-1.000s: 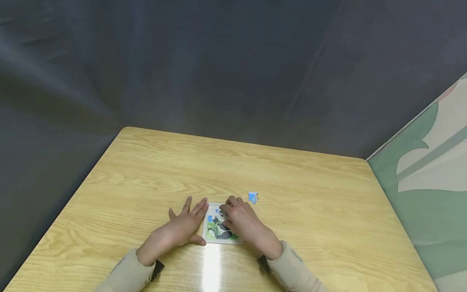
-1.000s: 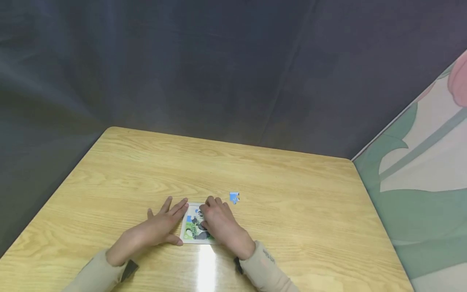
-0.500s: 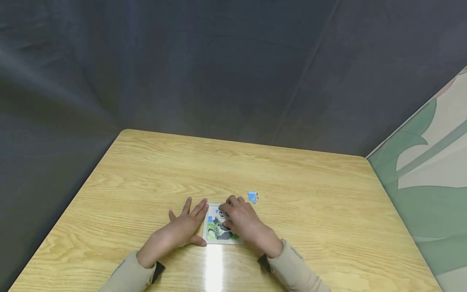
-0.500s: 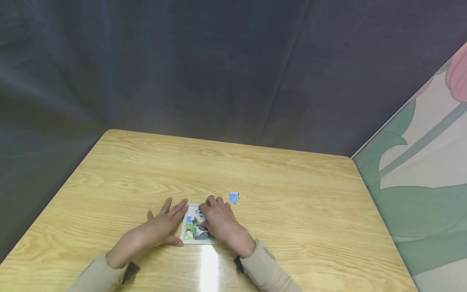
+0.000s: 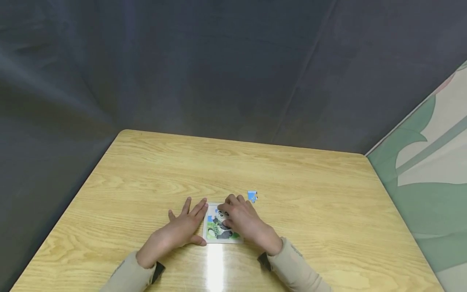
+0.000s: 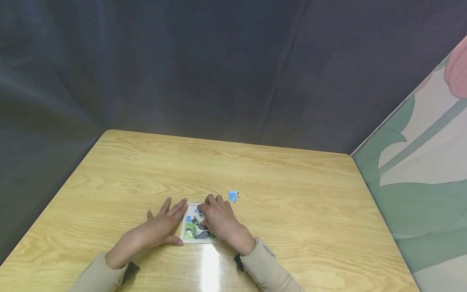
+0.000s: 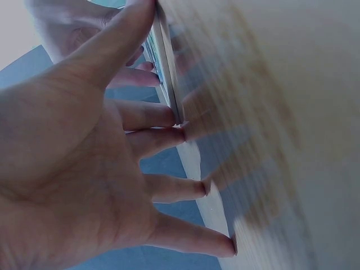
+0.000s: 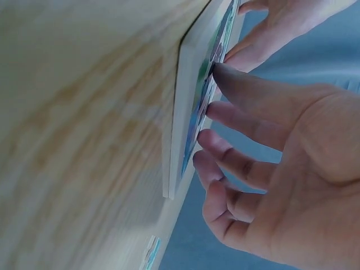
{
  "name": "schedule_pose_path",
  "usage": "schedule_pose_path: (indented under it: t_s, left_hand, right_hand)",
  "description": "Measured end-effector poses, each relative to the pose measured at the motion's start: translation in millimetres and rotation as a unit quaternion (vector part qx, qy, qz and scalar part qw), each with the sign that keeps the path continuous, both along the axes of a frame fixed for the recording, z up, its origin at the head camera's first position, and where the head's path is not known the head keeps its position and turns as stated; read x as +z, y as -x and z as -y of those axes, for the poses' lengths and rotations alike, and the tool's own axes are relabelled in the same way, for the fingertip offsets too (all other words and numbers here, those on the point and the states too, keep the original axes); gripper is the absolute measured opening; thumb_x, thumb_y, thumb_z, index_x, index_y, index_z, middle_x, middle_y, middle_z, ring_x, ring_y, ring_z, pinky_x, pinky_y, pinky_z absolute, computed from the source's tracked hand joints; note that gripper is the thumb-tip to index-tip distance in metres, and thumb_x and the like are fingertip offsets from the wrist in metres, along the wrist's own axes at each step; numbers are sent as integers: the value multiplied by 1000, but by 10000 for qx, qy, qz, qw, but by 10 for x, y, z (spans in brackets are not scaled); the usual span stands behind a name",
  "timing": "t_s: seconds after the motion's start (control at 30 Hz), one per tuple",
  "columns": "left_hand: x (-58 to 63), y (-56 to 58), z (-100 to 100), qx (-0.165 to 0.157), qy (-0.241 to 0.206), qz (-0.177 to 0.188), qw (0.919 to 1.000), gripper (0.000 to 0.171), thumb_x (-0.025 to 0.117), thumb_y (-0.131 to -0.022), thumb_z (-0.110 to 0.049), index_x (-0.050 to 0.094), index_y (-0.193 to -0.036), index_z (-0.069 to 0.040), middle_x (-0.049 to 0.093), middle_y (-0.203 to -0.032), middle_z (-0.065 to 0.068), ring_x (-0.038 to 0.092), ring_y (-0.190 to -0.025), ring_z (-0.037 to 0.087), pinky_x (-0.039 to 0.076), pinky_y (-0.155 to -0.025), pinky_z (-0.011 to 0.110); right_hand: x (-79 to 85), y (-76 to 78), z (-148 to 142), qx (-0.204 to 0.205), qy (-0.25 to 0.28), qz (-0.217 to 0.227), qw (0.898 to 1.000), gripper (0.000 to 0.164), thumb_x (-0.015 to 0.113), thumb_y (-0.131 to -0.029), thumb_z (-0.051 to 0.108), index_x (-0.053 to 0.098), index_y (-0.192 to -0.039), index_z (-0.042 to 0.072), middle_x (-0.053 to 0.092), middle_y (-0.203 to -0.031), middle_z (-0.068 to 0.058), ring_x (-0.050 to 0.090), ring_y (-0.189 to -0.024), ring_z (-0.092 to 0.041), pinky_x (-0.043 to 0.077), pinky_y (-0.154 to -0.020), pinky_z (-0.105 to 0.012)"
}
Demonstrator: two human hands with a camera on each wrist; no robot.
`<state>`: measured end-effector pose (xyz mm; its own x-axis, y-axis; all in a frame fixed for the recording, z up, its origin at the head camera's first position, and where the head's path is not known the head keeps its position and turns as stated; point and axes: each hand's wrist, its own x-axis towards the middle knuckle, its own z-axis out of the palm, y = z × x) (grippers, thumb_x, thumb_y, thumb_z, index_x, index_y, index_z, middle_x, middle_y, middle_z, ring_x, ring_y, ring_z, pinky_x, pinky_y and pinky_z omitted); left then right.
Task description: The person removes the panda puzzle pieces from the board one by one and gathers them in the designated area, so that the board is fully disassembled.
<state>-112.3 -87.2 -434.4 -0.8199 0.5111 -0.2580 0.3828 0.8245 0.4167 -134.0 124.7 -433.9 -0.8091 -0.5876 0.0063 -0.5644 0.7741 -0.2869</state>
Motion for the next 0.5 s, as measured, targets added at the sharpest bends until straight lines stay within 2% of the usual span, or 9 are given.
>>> schedule_pose_path:
  t_s: [0.2, 0.37, 0.5]
  left_hand:
    - [-4, -6, 11, -3, 24, 10, 10000, 98, 76, -74, -41, 28, -150, 0, 17, -159, 12, 7, -140, 53, 21, -83, 84]
    - [11, 1, 1, -41, 16, 16, 10000, 98, 76, -74, -41, 29, -149, 1, 18, -159, 13, 8, -139, 54, 21, -82, 85]
    - [15, 8, -11, -85, 101, -35, 9999, 98, 76, -75, -41, 29, -149, 1, 18, -159, 13, 9, -139, 54, 23, -82, 84]
  right_hand:
    - [-5, 15, -15, 95, -23, -43, 9999, 42, 76, -82, 23, 67, -121, 14, 56, -111, -3, 50, -91, -20, 40, -68, -27]
    - [-19, 42, -49, 376, -209, -190, 9989, 44, 74, -84, 28, 65, -125, 17, 55, -111, -3, 49, -87, -19, 38, -65, -25]
    - [-9, 76, -71, 494, -195, -122, 9985, 43, 73, -85, 28, 65, -125, 17, 54, -111, -3, 47, -86, -19, 38, -65, -26]
